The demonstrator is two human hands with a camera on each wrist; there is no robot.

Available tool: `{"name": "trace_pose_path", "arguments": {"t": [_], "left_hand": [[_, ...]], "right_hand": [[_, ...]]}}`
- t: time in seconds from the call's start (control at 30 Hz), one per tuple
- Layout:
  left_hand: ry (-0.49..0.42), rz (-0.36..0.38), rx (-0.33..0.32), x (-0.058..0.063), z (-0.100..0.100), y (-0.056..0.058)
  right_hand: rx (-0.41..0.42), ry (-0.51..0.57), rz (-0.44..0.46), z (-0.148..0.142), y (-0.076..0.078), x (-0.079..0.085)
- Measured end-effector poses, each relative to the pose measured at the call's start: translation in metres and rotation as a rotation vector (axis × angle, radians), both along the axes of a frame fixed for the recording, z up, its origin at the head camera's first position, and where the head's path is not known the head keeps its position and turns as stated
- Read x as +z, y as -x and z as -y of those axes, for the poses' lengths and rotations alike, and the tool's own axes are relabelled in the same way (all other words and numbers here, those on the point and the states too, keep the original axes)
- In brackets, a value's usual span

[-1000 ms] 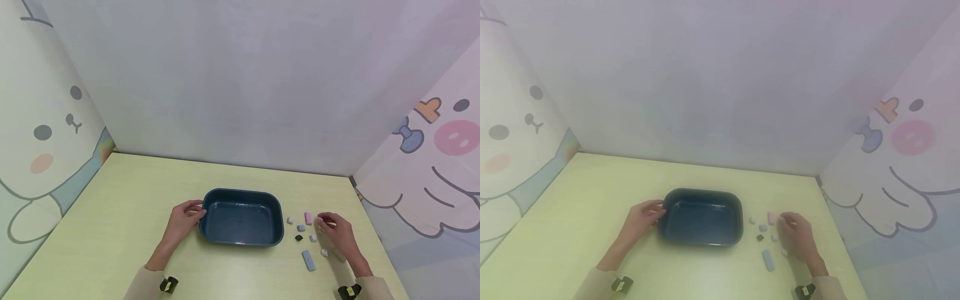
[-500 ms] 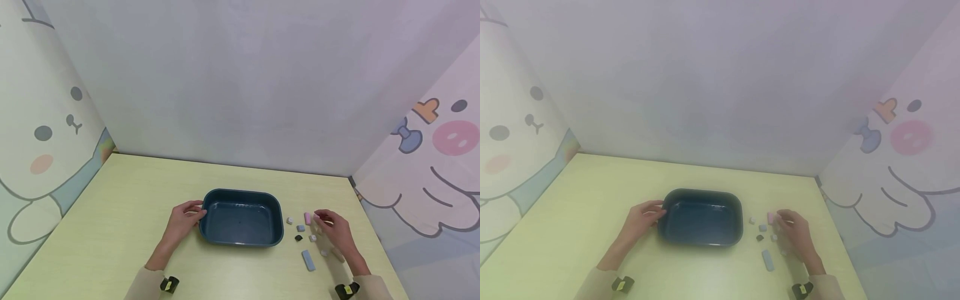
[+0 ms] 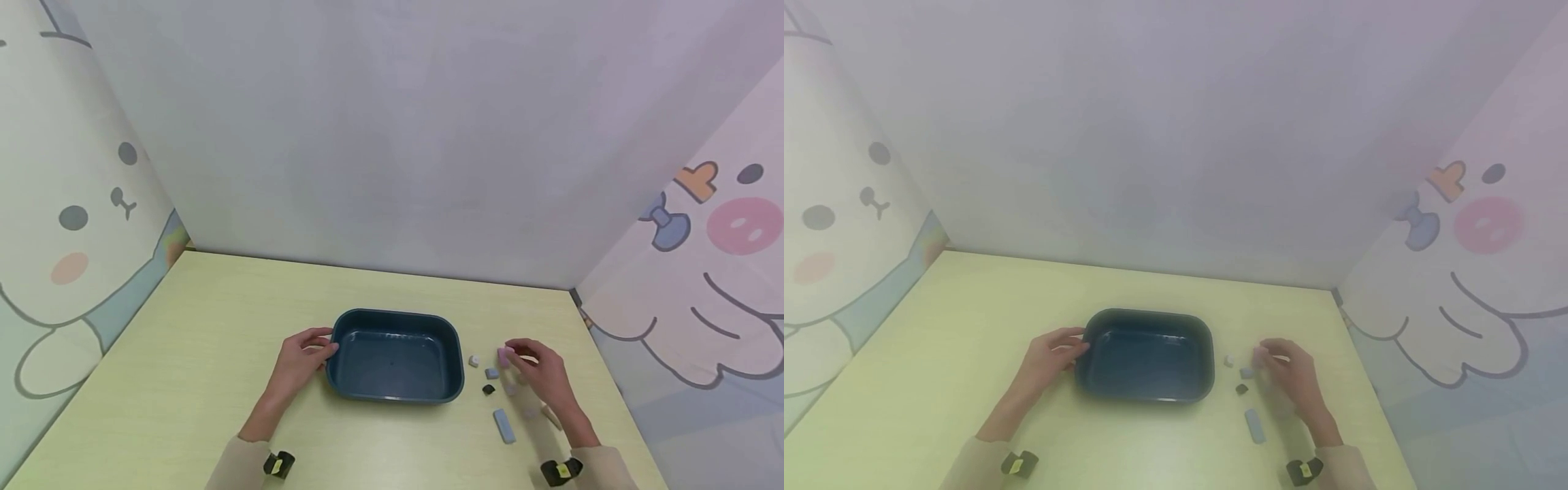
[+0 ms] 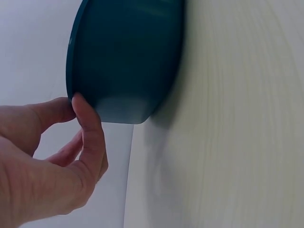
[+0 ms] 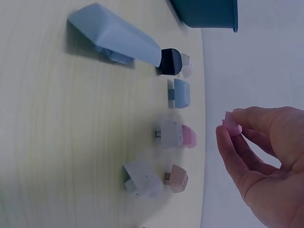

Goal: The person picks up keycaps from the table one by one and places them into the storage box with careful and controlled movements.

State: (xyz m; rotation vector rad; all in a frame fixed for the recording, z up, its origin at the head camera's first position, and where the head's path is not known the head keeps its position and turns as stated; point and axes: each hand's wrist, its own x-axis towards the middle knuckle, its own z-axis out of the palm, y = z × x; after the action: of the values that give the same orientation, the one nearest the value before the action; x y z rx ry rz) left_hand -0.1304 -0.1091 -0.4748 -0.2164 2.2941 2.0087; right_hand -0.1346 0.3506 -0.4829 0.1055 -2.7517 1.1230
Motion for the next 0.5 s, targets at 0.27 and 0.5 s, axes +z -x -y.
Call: {"name": "trace_pose_path", "arguments": {"t": [0.27, 0.5], "left_hand": [[0.005, -0.005, 0.0, -0.003, -0.001, 0.0], [0.008, -0.002, -0.003, -0.002, 0.0, 0.001]], "right_hand": [[0.036, 0.009, 0.0, 0.008, 0.002, 0.002], [0.056, 0.016, 0.009, 0.016, 0.003, 0.01]]}}
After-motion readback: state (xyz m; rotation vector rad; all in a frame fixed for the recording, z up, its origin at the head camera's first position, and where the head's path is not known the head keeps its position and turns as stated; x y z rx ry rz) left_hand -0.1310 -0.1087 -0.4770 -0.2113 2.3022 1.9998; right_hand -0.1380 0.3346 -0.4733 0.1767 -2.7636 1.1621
